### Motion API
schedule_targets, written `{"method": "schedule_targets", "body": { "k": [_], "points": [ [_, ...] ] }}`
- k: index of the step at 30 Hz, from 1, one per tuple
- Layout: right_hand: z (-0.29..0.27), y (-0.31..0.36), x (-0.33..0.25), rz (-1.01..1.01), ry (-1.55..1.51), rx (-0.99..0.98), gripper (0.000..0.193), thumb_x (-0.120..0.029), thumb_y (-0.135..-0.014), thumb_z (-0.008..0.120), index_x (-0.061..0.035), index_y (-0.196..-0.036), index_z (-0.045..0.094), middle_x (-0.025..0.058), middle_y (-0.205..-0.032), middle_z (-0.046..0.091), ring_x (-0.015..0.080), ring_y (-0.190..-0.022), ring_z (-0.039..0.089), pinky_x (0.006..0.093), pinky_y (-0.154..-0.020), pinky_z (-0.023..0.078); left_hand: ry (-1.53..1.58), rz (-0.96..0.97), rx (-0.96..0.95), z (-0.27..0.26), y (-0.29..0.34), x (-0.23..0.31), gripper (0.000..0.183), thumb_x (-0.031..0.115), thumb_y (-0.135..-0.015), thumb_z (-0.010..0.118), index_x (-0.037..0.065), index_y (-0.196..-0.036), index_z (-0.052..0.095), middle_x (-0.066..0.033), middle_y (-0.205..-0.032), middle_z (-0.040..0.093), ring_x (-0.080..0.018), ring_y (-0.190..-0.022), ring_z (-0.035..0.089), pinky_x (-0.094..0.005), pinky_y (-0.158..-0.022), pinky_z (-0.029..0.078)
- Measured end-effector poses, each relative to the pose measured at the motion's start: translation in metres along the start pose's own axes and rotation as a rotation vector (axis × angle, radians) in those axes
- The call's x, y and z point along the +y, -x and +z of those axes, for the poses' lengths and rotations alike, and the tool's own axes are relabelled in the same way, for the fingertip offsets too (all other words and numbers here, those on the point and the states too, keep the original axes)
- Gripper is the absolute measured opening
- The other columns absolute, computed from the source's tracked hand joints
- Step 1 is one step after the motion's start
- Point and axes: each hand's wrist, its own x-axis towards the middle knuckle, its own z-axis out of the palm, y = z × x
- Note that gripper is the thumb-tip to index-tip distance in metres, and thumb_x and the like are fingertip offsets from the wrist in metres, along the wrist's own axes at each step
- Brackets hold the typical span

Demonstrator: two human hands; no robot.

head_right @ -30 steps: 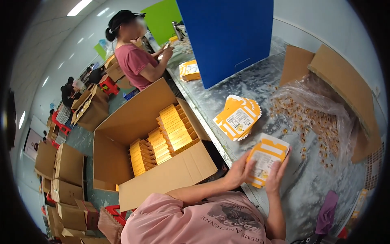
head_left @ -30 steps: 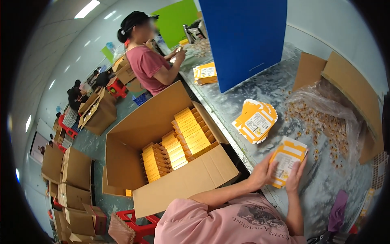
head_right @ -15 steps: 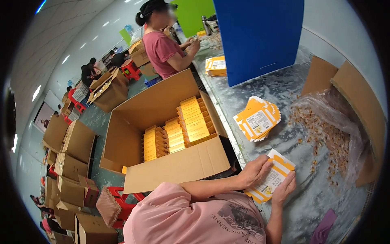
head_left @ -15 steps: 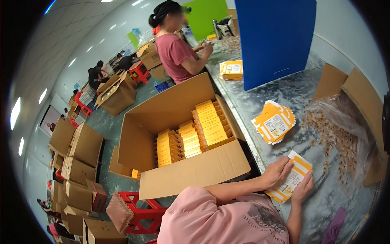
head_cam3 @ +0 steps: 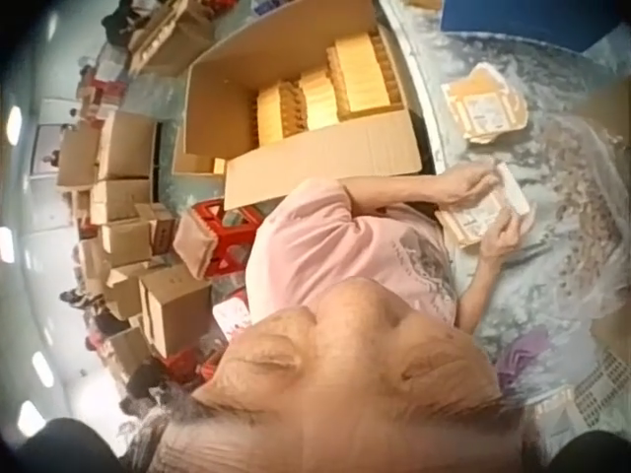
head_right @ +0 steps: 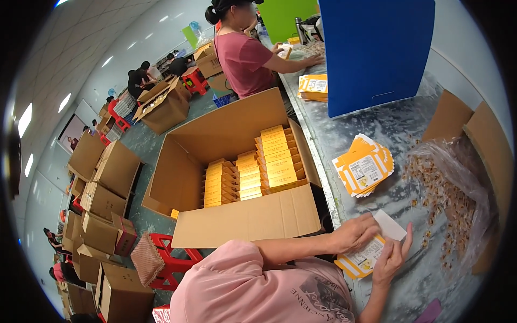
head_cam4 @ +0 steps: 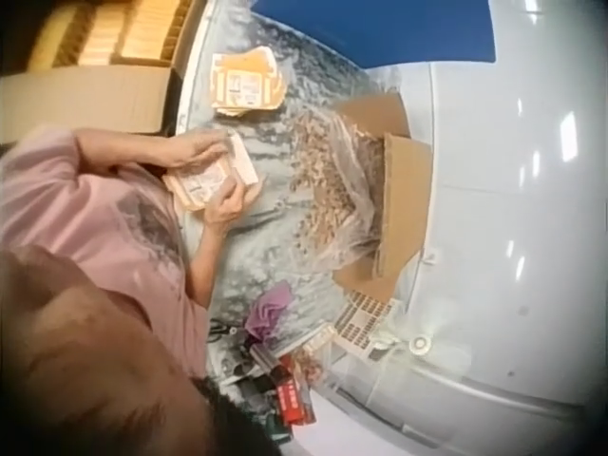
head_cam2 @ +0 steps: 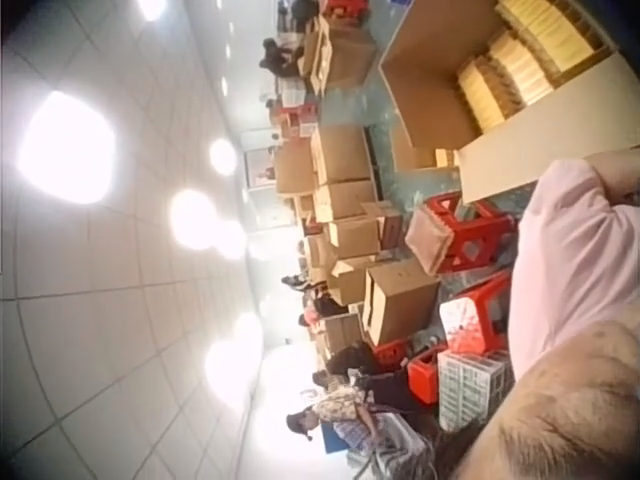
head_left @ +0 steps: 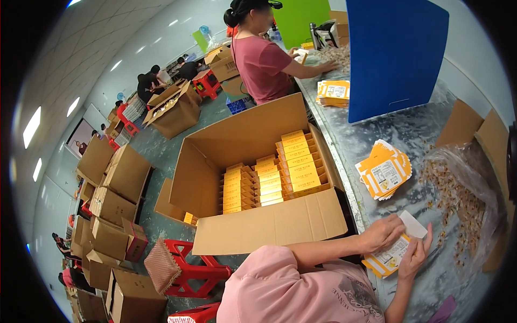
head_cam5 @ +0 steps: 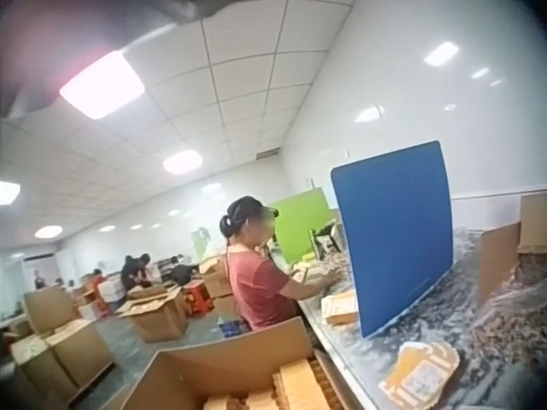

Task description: Packing small yellow-packaged items from a large bag into small individual boxes and then into a larger carton.

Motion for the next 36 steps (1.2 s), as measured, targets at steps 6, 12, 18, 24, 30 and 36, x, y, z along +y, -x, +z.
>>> {"method": "schedule_targets", "body": {
  "k": [6,12,18,24,30,36],
  "points": [
    [0.007,0.003,0.011,0.085,-0.137,-0.033,0.026,-0.012,-0.102,0.045,0.0065,-0.117,0.056,0.0259,-0.152,0.036,0.0335,-0.122,0.054,0.0414,-0.099,0.045,-0.066,-0.001,-0.120,0.004,0.007,-0.017,0.029,0.029,-0.098,0.062,0.000,-0.093,0.057,-0.0130,-0.083,0.054,-0.0254,-0.073,0.054,-0.0365,-0.066,0.045],
    [0.021,0.043,0.030,0.306,-0.406,0.104,0.034,-0.013,-0.101,0.050,0.0051,-0.130,0.050,0.0209,-0.137,0.052,0.0295,-0.115,0.057,0.0396,-0.100,0.045,0.274,-0.388,0.284,0.026,0.005,-0.034,0.029,0.029,-0.104,0.053,0.000,-0.108,0.055,-0.0050,-0.084,0.056,-0.0087,-0.077,0.048,-0.0272,-0.066,0.044],
    [-0.013,0.049,0.133,0.463,-0.278,0.119,0.024,-0.013,-0.100,0.057,0.0069,-0.114,0.061,0.0114,-0.103,0.067,0.0181,-0.093,0.064,0.0312,-0.085,0.052,0.097,-0.343,0.079,0.061,0.058,-0.076,0.064,0.033,-0.103,0.053,0.006,-0.150,0.020,-0.0199,-0.096,0.068,-0.0253,-0.084,0.067,-0.0377,-0.072,0.053],
    [-0.027,-0.017,0.171,0.141,0.266,0.075,0.035,-0.017,-0.091,0.066,-0.0003,-0.121,0.058,0.0201,-0.119,0.061,0.0393,-0.115,0.055,0.0436,-0.099,0.044,-0.790,-0.074,-0.403,-0.014,0.026,-0.011,0.051,0.032,-0.087,0.073,-0.002,-0.122,0.058,-0.0201,-0.099,0.064,-0.0358,-0.079,0.067,-0.0438,-0.064,0.055],
    [-0.114,-0.083,0.233,0.521,0.643,0.002,0.069,-0.044,-0.096,0.059,-0.0091,-0.151,0.036,0.0212,-0.155,0.031,0.0424,-0.143,0.026,0.0511,-0.116,0.028,-0.790,0.155,-0.770,0.024,-0.002,-0.041,0.110,0.058,-0.067,0.082,0.006,-0.150,0.033,-0.0317,-0.154,0.020,-0.0546,-0.142,0.019,-0.0662,-0.112,0.022],
    [-0.085,-0.122,0.246,0.479,0.733,-0.348,0.075,-0.062,-0.093,0.049,-0.0213,-0.154,0.032,0.0135,-0.163,0.018,0.0392,-0.149,0.013,0.0561,-0.120,0.015,-0.856,0.206,-0.824,0.046,-0.021,-0.058,0.119,0.060,-0.061,0.083,0.009,-0.154,0.030,-0.0280,-0.156,0.022,-0.0519,-0.140,0.025,-0.0601,-0.108,0.031]
  ]
}}
